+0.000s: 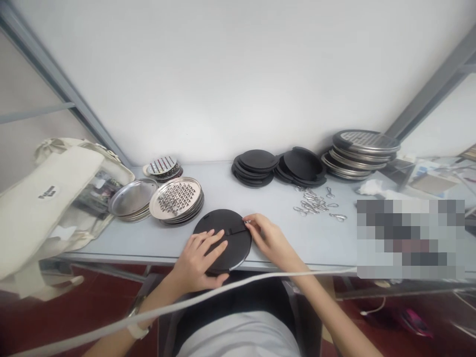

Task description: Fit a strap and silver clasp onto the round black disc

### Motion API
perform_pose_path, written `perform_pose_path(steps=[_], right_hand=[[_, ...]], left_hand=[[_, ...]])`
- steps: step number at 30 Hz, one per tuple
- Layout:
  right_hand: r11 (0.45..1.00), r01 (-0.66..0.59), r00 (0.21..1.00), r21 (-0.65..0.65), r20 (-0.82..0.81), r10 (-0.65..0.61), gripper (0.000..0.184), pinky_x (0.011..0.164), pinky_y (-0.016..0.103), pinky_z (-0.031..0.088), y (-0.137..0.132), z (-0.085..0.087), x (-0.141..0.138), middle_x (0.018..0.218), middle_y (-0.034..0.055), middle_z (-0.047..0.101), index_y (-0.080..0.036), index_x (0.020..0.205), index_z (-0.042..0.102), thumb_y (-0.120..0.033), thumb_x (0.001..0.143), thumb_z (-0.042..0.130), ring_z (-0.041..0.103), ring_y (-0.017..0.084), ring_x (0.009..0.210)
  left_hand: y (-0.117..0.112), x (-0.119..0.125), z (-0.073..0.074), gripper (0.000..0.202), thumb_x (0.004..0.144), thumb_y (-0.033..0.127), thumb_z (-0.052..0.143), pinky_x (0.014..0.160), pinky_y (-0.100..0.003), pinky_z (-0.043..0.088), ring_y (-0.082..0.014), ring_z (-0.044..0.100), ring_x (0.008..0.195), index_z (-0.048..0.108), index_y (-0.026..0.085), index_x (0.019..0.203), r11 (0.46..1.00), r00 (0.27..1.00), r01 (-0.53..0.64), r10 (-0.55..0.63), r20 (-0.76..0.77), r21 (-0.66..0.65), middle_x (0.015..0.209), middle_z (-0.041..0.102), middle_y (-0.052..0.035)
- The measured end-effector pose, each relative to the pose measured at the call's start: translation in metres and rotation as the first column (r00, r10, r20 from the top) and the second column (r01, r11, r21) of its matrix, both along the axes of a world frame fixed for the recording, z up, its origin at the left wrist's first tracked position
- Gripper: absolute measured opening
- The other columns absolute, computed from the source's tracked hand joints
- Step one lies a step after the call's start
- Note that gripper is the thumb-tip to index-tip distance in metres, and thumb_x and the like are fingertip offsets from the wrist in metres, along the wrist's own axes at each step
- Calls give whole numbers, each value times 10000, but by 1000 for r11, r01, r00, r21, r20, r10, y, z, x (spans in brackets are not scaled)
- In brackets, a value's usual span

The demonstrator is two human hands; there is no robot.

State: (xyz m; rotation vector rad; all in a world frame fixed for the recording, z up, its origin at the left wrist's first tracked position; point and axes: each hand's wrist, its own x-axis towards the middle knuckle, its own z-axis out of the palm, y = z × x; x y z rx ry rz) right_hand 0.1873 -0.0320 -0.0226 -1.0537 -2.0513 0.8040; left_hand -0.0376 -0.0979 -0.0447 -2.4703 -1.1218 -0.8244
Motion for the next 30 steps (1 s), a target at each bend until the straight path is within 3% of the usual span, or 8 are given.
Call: perform_pose_path(steps=[2,5,10,14,30], right_hand=[[1000,10,1000,20,-3,-10,211,783,308,470,0,-2,0,941,62,640,-217,1065,550,-313,943,407,603,183,841],[1000,-4,1000,-12,7,4,231,688,284,470,1,-4,1,798,30,605,-214,1109,503,-333,951,383,576,165,706],[994,-91,996,-58,4,91,205,661,267,438,1,1,2,802,22,579,-211,1020,497,-336,964,344,535,150,681],[994,-91,996,-66,-13,90,221,587,261,407,1,1,4,698,-13,504,-209,1069,484,-357,950,372,479,148,612],[992,-85,995,-93,-58,80,232,605,242,386,1,-5,8,702,-22,469,-185,1077,517,-340,920,445,453,124,641]], left_hand=[[0,0,0,515,761,488,545,888,-422,421,-305,525,1125,601,159,1155,1000,1000,2,-2,-5,2,1254,575,-140],[-1,0,0,525,750,490,555,891,-431,426,-311,521,1131,601,157,1153,1000,1000,-9,9,-5,3,1252,575,-144],[-2,1,-1,527,740,472,562,897,-430,439,-303,527,1132,593,148,1154,999,1000,-12,12,1,30,1218,597,-138],[-3,3,1,520,743,470,550,878,-431,452,-303,546,1104,601,134,1136,998,1000,-18,18,6,61,1187,617,-139],[-3,3,-3,543,744,481,535,875,-435,442,-305,542,1101,573,143,1168,994,1000,-12,11,9,106,1175,615,-148]])
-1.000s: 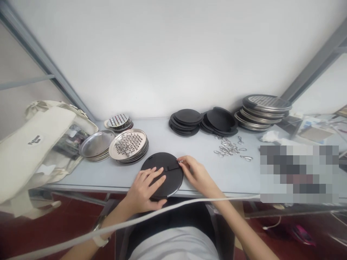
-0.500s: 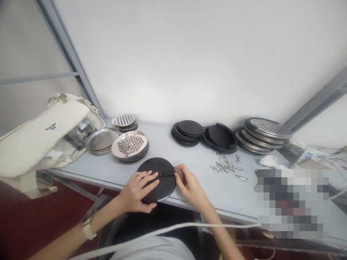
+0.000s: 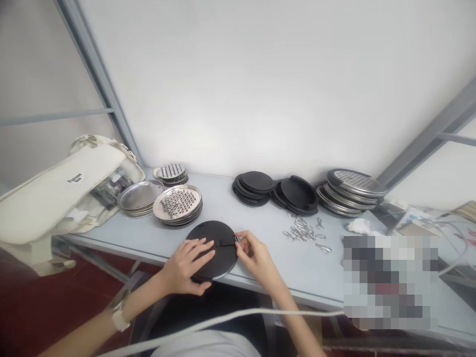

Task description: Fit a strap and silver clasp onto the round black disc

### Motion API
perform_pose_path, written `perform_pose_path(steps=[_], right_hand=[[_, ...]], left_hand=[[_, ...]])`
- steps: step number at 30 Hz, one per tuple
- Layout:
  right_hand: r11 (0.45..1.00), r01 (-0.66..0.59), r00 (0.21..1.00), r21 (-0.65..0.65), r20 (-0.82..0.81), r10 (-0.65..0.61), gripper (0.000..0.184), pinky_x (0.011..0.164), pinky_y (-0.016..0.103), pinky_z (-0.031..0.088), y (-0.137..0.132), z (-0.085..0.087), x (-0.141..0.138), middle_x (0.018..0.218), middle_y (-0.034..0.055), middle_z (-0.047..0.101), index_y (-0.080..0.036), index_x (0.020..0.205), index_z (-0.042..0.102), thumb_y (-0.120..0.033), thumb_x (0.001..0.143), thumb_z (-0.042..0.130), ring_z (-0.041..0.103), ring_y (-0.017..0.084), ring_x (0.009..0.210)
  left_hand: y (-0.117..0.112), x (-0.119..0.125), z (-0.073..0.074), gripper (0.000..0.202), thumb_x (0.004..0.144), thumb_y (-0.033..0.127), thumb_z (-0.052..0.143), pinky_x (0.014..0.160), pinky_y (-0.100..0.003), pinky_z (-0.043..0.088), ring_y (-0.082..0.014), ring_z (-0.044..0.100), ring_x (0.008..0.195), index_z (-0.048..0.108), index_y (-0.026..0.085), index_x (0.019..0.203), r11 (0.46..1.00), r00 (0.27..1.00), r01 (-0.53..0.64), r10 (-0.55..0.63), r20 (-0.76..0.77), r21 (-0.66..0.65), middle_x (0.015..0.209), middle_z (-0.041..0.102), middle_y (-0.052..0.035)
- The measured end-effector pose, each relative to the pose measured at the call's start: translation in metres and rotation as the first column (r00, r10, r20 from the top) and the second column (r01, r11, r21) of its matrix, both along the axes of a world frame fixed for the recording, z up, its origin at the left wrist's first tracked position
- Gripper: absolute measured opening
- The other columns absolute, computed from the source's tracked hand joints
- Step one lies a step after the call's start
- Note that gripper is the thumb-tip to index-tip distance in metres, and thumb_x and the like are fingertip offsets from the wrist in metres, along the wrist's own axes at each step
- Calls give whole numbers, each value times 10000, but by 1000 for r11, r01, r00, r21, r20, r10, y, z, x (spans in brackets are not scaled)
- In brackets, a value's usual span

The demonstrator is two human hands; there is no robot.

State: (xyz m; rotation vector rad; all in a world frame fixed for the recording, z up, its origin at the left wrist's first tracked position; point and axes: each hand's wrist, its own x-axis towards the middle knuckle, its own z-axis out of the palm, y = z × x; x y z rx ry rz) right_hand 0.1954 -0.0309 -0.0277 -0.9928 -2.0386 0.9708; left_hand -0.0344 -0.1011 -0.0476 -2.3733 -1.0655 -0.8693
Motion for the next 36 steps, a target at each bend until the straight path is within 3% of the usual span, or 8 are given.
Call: perform_pose_path(steps=[29,36], right_hand=[[1000,-14,999,3,30,14,167,531,221,297,0,-4,0,595,-85,291,-194,1032,453,-309,915,424,321,97,533],[1000,6,1000,-6,31,-6,232,547,227,321,-1,-2,0,622,-63,375,-195,1072,494,-363,929,422,379,111,562]], left_hand=[[0,0,-1,540,734,470,551,855,-441,451,-314,555,1079,583,118,1143,1000,1000,23,-23,10,7,1170,622,-145],[0,1,0,532,745,479,537,855,-437,454,-310,556,1082,588,124,1138,1000,1000,0,0,10,10,1167,624,-145]])
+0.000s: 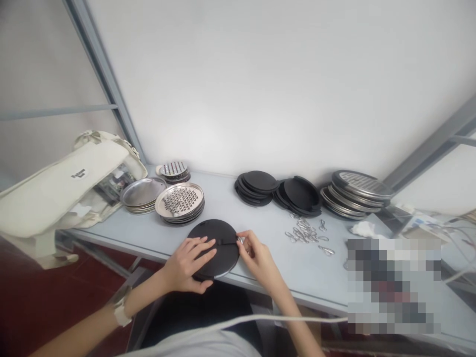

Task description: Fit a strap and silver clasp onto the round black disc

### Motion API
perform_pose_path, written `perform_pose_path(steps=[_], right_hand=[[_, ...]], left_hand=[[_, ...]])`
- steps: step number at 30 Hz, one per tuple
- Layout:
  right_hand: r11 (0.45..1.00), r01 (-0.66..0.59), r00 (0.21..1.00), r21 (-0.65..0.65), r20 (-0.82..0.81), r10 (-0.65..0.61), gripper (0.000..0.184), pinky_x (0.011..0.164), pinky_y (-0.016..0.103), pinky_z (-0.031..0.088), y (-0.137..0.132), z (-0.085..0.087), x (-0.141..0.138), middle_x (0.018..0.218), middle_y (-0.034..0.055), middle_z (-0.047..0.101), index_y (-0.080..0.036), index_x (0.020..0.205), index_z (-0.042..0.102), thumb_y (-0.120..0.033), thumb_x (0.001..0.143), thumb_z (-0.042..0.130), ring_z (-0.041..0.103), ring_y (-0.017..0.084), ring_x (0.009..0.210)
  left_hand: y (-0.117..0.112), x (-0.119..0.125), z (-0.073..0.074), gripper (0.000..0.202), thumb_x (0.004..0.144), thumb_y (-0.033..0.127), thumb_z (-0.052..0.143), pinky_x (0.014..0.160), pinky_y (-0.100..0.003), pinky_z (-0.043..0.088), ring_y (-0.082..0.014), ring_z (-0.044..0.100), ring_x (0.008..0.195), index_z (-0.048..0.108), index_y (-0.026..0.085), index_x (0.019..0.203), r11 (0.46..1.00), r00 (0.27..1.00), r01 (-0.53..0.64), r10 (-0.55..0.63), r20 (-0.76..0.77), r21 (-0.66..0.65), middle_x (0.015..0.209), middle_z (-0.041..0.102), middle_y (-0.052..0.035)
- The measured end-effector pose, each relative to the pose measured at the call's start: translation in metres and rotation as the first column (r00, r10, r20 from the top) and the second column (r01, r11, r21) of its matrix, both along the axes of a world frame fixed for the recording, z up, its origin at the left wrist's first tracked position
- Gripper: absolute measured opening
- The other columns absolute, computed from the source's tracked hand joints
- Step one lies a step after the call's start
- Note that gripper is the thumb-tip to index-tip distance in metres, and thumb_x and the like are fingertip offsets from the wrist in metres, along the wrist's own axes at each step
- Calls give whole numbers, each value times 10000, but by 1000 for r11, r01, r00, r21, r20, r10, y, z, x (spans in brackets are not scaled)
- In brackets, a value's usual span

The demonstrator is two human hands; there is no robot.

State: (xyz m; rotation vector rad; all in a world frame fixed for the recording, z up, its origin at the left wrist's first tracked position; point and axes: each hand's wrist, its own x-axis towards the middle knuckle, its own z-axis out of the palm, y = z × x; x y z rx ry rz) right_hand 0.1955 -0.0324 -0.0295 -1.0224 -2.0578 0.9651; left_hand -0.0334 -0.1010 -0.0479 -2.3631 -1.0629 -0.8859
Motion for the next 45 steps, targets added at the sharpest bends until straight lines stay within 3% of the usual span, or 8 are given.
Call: perform_pose_path(steps=[10,27,31,34,39,45], right_hand=[[1000,-16,1000,16,13,16,314,593,235,369,-2,4,-1,678,-32,422,-188,1184,507,-352,943,389,425,124,612],[999,9,999,49,40,-11,273,550,231,355,-3,5,-1,636,-44,390,-194,1060,535,-386,941,382,404,121,571],[998,9,999,54,33,-11,261,579,241,382,-4,5,-2,641,-40,425,-200,1113,483,-368,952,366,438,127,578],[998,31,999,47,14,-32,215,592,248,388,-4,5,-3,642,-41,443,-211,1054,456,-380,952,372,447,133,578],[995,51,998,89,23,-53,252,627,265,407,-4,8,-2,725,10,534,-211,888,520,-416,945,384,487,150,646],[985,135,991,106,-15,-134,279,719,292,446,0,5,1,923,74,613,-203,957,650,-398,922,453,570,181,788]], left_hand=[[0,0,0,547,750,488,532,860,-435,452,-305,547,1090,577,127,1159,1000,1000,-1,1,-5,1,1169,621,-151],[0,-1,-3,551,741,486,542,858,-442,449,-315,546,1096,585,118,1149,1000,1000,1,-1,-6,1,1175,619,-150],[0,0,-3,548,739,490,543,862,-435,449,-310,549,1092,587,125,1145,1000,1000,-9,9,-2,3,1168,623,-145],[0,0,-2,547,737,491,548,858,-430,450,-310,548,1090,590,121,1137,1000,1000,-2,2,-1,7,1167,623,-143],[0,0,-1,552,735,494,545,854,-431,451,-310,543,1095,583,133,1152,1000,1000,-11,11,-9,-1,1168,620,-147],[0,0,-4,556,733,501,544,859,-434,452,-309,546,1091,585,138,1152,1000,1000,-14,14,-5,3,1171,621,-142]])
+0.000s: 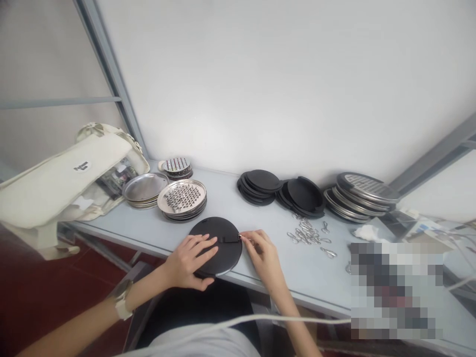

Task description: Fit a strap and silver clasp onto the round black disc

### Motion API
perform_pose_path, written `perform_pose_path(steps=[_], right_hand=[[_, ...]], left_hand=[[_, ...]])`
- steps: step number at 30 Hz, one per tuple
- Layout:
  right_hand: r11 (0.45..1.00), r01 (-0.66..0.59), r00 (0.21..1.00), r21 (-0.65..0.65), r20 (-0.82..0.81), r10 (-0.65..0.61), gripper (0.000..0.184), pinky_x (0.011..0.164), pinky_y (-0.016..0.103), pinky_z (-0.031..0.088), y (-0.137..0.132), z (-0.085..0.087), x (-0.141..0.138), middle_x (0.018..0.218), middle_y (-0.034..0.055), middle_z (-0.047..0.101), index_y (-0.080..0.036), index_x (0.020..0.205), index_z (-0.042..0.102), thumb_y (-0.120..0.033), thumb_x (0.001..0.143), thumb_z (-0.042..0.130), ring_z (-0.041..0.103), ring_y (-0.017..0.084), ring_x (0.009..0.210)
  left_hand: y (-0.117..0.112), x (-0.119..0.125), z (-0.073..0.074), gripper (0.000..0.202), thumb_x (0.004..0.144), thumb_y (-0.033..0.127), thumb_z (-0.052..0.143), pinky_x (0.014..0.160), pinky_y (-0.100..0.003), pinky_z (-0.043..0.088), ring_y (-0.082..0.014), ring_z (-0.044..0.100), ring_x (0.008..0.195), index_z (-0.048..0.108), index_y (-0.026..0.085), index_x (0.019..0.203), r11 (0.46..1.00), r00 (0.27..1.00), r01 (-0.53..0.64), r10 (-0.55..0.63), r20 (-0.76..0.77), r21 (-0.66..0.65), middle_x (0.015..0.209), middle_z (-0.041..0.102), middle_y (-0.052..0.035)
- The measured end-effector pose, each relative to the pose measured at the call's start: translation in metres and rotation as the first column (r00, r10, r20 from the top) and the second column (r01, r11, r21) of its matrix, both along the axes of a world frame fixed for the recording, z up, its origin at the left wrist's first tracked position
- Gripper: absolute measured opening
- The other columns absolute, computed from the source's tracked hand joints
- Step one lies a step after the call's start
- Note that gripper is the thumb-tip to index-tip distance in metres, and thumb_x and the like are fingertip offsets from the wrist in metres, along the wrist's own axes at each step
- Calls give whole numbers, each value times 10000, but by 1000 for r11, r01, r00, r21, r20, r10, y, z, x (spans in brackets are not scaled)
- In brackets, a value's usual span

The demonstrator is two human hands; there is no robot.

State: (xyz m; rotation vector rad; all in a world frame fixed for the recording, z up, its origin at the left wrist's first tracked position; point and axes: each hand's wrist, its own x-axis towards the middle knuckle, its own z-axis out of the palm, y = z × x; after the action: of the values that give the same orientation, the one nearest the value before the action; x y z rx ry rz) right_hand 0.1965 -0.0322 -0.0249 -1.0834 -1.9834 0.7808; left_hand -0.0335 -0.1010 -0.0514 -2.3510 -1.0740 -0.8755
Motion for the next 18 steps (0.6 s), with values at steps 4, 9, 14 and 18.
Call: perform_pose_path(steps=[4,9,14,18], right_hand=[[999,-21,1000,-29,-22,20,287,744,292,454,1,-2,0,953,78,629,-203,1017,655,-377,928,445,586,187,833],[998,-60,998,-21,-1,60,305,728,287,459,-1,-1,-1,875,64,631,-195,1093,615,-375,931,428,577,179,781],[996,-73,997,-51,37,75,288,641,253,433,-4,0,-1,734,13,548,-196,1113,557,-367,935,409,516,149,670],[993,-96,993,-65,56,100,252,586,238,398,-5,0,-2,700,-20,478,-207,1124,497,-344,935,402,460,130,612]], left_hand=[[0,0,-1,549,734,490,548,858,-436,453,-311,548,1089,587,130,1147,1000,1000,3,-3,8,-4,1172,621,-142],[0,0,0,547,739,501,539,862,-437,451,-309,545,1096,585,151,1156,1000,1000,1,-1,7,-3,1170,618,-147],[0,0,1,549,740,498,540,860,-431,454,-305,547,1093,584,144,1157,1000,1000,8,-8,11,4,1166,621,-146],[0,1,2,543,743,496,536,858,-430,457,-304,555,1083,590,137,1147,1000,1000,12,-12,21,6,1164,626,-142]])
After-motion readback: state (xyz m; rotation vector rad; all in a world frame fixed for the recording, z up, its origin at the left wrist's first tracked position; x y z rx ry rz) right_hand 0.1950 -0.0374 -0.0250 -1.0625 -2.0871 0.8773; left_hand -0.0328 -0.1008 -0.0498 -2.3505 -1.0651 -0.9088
